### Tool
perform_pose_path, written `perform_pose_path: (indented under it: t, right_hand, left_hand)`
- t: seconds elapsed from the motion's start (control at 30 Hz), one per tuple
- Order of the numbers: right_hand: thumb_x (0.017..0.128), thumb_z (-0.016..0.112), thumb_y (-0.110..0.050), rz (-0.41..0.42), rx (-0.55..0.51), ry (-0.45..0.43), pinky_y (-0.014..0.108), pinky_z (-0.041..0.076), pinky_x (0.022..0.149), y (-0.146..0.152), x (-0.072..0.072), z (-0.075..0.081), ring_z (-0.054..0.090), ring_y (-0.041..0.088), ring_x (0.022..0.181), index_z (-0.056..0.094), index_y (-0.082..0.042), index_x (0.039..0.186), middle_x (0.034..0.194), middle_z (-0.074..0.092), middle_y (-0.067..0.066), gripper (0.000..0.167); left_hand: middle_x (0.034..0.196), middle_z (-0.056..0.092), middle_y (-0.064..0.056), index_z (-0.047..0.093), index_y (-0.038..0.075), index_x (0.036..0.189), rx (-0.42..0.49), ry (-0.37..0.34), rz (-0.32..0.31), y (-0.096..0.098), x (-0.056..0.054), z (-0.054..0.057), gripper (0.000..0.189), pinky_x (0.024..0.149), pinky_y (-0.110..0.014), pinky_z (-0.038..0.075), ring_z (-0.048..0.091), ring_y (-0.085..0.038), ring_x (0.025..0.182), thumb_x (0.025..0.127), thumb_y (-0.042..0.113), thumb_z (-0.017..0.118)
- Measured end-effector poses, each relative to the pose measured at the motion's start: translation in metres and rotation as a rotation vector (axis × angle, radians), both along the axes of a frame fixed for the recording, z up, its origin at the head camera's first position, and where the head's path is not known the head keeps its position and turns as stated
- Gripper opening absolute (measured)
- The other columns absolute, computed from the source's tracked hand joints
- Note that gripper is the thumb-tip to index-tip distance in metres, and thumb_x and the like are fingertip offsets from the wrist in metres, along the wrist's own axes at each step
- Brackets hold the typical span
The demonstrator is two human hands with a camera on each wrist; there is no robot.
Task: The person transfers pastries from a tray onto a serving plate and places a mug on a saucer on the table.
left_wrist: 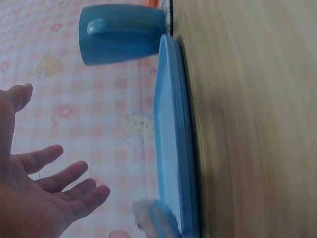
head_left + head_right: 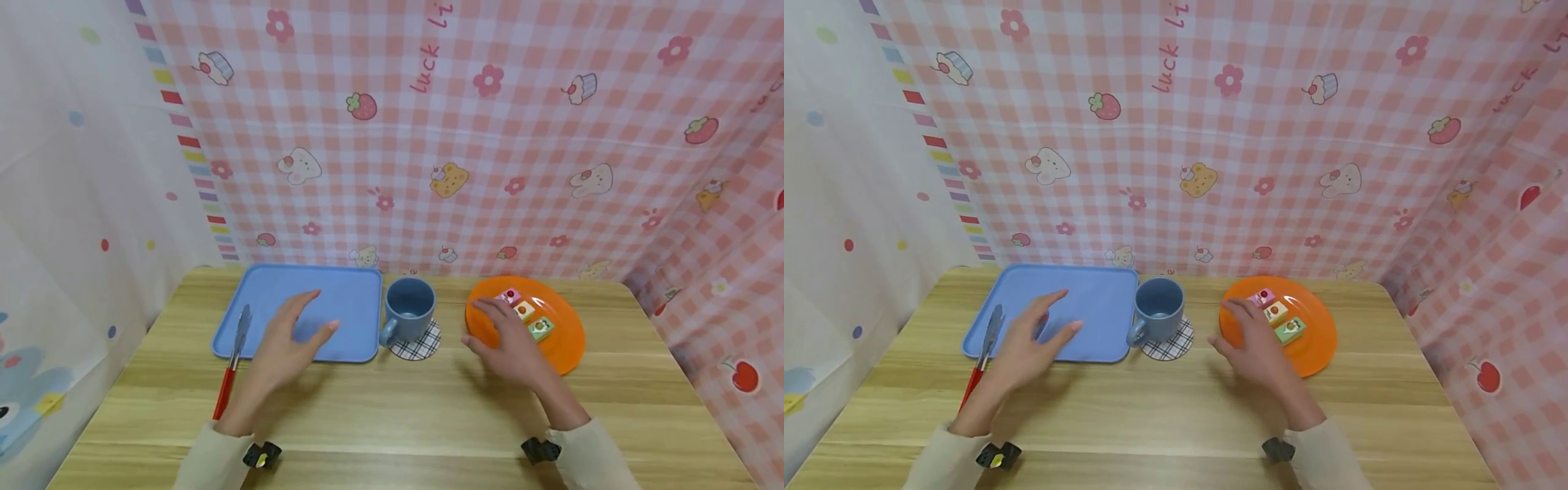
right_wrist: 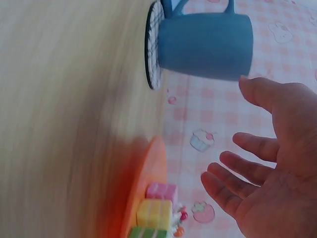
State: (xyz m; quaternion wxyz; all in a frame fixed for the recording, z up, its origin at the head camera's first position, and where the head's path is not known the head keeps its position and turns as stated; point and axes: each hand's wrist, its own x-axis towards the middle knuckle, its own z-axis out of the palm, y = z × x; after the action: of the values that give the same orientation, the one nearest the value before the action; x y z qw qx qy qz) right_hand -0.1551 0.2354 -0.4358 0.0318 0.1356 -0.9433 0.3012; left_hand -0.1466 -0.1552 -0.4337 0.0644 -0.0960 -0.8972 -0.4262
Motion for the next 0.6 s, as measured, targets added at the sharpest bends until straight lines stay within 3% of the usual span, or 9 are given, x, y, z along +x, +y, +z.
perform_pose_path:
  t: [0.27,0.43,0.6]
  right_hand:
    - [0.093,0.073,-0.044,-0.048,0.006,0.063,0.071,0.027,0.115,0.025,0.008,0.006,0.029,0.047,0.149,0.045,-0.009,0.153,0.161,0.036,0.019,0.075]
    - [0.094,0.071,-0.05,-0.074,0.014,0.067,0.073,0.032,0.11,0.039,0.013,0.008,0.027,0.047,0.148,0.038,-0.012,0.157,0.162,0.033,0.017,0.081]
    - [0.094,0.072,-0.046,-0.1,0.038,0.121,0.076,0.034,0.103,0.056,0.018,0.007,0.026,0.05,0.145,0.041,-0.015,0.156,0.162,0.032,0.019,0.076]
  left_hand:
    - [0.166,0.03,-0.015,0.036,0.016,0.159,-0.087,0.074,-0.021,-0.024,0.004,-0.002,0.078,0.118,-0.07,0.023,0.017,-0.04,0.157,0.096,0.047,0.069]
    - [0.17,0.021,-0.012,0.026,0.026,0.163,-0.163,0.048,-0.007,-0.042,0.007,-0.003,0.083,0.117,-0.077,0.012,0.003,-0.039,0.16,0.095,0.051,0.068]
    - [0.173,0.009,-0.011,0.016,0.03,0.165,-0.162,0.033,-0.01,-0.059,0.013,-0.004,0.085,0.111,-0.081,0.015,-0.006,-0.037,0.16,0.098,0.048,0.065]
